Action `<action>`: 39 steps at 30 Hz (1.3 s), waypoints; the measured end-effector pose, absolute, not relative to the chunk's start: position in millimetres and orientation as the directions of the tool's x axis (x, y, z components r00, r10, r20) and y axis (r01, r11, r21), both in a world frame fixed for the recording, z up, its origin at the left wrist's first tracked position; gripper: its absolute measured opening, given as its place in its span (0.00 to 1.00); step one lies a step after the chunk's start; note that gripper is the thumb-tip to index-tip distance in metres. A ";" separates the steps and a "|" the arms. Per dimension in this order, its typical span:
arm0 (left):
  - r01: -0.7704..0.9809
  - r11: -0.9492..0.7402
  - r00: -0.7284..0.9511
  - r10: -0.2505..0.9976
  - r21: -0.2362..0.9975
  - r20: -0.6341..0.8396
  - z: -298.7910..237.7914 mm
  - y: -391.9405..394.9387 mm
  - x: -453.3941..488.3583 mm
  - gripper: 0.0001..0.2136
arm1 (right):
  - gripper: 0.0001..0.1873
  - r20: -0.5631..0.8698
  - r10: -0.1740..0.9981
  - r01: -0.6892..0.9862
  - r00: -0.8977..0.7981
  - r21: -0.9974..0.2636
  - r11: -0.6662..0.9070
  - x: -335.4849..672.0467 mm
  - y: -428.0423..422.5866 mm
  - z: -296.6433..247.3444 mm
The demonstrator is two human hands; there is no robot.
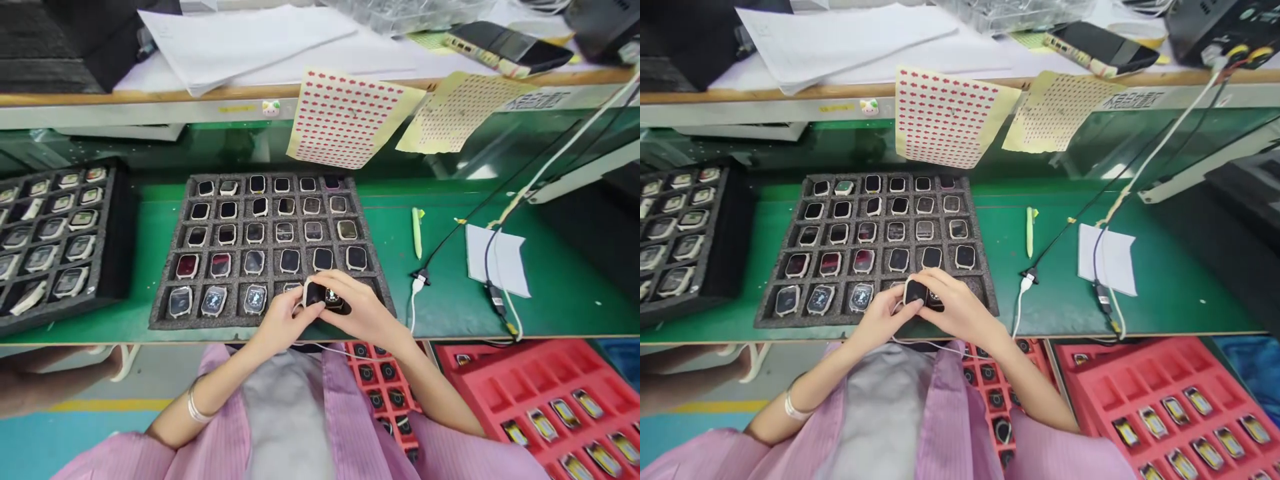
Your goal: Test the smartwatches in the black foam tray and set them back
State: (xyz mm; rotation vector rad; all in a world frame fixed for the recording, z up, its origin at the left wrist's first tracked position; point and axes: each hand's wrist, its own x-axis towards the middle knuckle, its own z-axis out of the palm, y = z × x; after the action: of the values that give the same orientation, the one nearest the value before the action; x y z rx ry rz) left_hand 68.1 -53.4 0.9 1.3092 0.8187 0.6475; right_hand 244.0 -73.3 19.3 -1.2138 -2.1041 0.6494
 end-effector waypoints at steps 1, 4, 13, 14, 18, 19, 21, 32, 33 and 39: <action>0.025 0.167 0.563 0.812 0.986 -0.152 1.2 -53.5 67.9 0.14 | 0.21 0.273 0.883 0.581 -0.381 -0.672 0.459 242.6 -73.7 17.9; -0.028 0.180 0.545 0.828 0.983 -0.136 2.4 -53.7 66.3 0.15 | 0.21 0.298 0.872 0.565 -0.387 -0.671 0.480 239.1 -73.5 16.8; -0.090 0.274 0.566 0.805 0.957 -0.177 3.0 -54.2 59.0 0.14 | 0.22 0.306 0.876 0.536 -0.373 -0.700 0.472 235.4 -72.8 19.8; -0.099 0.281 0.571 0.802 0.955 -0.177 3.1 -53.8 59.0 0.14 | 0.22 0.307 0.877 0.529 -0.370 -0.707 0.470 235.0 -72.9 19.6; -0.100 0.302 0.580 0.792 0.948 -0.191 3.8 -52.2 59.3 0.15 | 0.23 0.315 0.883 0.490 -0.347 -0.742 0.457 234.1 -73.3 18.1; -0.096 0.302 0.580 0.791 0.949 -0.193 4.1 -51.8 59.4 0.15 | 0.23 0.316 0.884 0.483 -0.344 -0.748 0.455 233.9 -73.3 17.7; -0.093 0.297 0.579 0.793 0.950 -0.191 4.5 -51.2 59.5 0.14 | 0.23 0.314 0.884 0.467 -0.346 -0.760 0.453 233.7 -73.3 17.2; -0.160 0.445 0.631 0.733 0.881 -0.255 1.5 -52.2 52.1 0.15 | 0.26 0.278 0.873 0.252 -0.400 -0.883 0.396 237.2 -73.5 21.7; -0.167 0.470 0.640 0.720 0.867 -0.267 0.8 -52.0 50.0 0.16 | 0.24 0.273 0.869 0.197 -0.413 -0.904 0.378 236.4 -73.0 22.2; -0.239 0.533 0.693 0.679 0.812 -0.242 -2.2 -47.9 42.9 0.16 | 0.14 0.270 0.898 -0.097 -0.347 -0.963 0.252 220.1 -70.1 15.2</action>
State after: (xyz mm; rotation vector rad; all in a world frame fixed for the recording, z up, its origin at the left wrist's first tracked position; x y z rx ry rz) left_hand 42.9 -47.9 -2.2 0.8411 0.5889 0.5864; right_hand 220.1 -70.1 15.2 -0.7746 -1.5453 1.2786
